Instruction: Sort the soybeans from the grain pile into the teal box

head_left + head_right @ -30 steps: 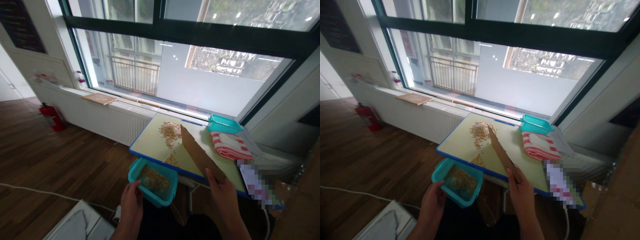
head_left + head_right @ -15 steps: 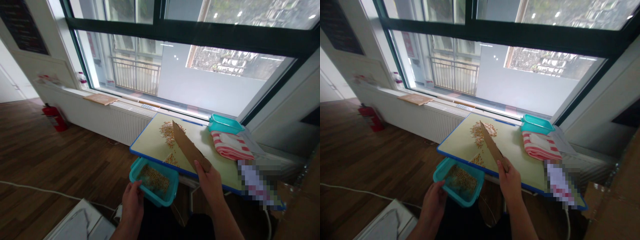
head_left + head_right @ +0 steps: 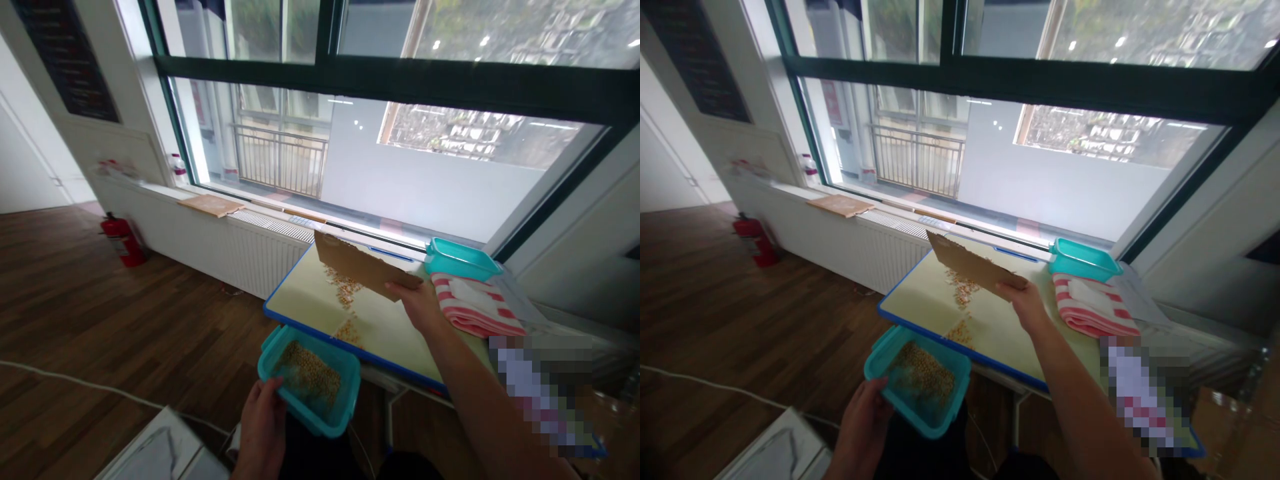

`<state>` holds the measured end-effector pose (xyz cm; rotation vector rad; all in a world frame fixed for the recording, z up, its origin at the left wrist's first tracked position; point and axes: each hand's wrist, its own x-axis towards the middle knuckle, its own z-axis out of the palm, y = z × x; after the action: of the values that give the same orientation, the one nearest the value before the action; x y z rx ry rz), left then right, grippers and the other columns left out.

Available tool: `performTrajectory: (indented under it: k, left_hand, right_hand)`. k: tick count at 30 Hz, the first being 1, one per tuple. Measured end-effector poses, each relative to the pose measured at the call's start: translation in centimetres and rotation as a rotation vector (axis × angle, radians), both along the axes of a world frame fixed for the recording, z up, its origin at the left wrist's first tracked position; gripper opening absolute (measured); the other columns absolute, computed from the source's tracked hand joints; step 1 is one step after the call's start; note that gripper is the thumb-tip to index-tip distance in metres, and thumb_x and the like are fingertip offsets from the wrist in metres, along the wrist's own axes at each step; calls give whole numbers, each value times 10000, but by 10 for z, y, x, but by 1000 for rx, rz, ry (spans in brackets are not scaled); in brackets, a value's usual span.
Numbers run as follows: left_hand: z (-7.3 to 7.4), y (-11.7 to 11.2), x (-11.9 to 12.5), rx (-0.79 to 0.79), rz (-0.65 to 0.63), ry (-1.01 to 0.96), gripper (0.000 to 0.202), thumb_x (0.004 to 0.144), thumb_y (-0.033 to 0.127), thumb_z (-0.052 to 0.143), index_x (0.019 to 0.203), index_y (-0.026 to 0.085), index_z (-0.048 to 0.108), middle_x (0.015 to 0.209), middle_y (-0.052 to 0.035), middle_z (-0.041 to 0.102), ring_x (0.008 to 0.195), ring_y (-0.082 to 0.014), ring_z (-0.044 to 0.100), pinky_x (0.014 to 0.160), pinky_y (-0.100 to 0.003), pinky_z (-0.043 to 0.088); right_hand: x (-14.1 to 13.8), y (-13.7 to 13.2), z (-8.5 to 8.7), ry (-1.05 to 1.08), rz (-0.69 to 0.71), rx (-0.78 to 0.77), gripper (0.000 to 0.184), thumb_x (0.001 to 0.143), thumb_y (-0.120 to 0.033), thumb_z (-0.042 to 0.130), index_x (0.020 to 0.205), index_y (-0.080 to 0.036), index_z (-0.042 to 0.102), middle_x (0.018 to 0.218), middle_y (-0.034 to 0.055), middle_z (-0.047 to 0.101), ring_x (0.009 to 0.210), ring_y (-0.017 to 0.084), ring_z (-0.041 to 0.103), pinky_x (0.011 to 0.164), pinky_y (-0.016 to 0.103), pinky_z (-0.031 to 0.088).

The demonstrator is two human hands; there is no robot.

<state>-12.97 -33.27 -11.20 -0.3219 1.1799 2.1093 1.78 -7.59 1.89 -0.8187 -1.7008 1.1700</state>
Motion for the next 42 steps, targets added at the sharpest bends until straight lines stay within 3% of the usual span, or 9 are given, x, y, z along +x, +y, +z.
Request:
performTrajectory:
  k: [6, 10, 16, 25, 35, 42]
  left_hand:
    - [-11, -3, -6, -10, -17, 1, 186, 571, 213, 712, 682, 153, 576, 634, 12, 568, 551, -115, 521, 506, -234, 412]
    - [-11, -5, -10, 4, -24, -6, 181, 573, 189, 711, 688, 158, 576, 655, 10, 573, 575, -116, 532, 529, -232, 422]
    - [-8, -8, -14, -24, 14, 1, 188, 555, 202, 717, 667, 161, 572, 637, 16, 574, 564, -115, 534, 534, -231, 429]
    - [-24, -7, -21, -29, 20, -10, 182, 569, 178, 706, 671, 168, 556, 642, 18, 574, 576, -123, 552, 511, -225, 424]
    - [-13, -2, -24, -40, 83, -21, 156, 558, 114, 670, 637, 171, 548, 598, 22, 562, 550, -118, 554, 512, -220, 436]
    - [-8, 1, -21, -66, 96, -10, 149, 572, 91, 648, 633, 175, 541, 592, 31, 549, 539, -98, 541, 509, -200, 434]
  right_hand:
    - [-40, 16, -8, 11, 21, -15, 219, 526, -244, 643, 689, -108, 697, 619, 22, 657, 646, 199, 575, 683, 365, 454]
    - [-51, 18, -19, 3, 48, 24, 262, 539, -234, 634, 764, -137, 726, 706, 14, 685, 725, 208, 595, 750, 375, 448]
    - [-52, 30, -30, 19, 55, 62, 317, 556, -242, 654, 856, -177, 731, 821, 31, 713, 820, 227, 618, 809, 398, 446]
    - [-48, 46, -39, 46, 25, 28, 304, 544, -238, 700, 840, -181, 733, 811, 22, 718, 828, 225, 629, 828, 388, 450]
    - [-48, 46, -37, 91, 15, -31, 287, 489, -182, 698, 773, -193, 735, 758, 0, 715, 803, 219, 628, 823, 379, 450]
    - [-46, 47, -37, -78, 68, 61, 311, 552, -232, 651, 846, -177, 736, 793, 20, 714, 829, 217, 620, 829, 371, 438]
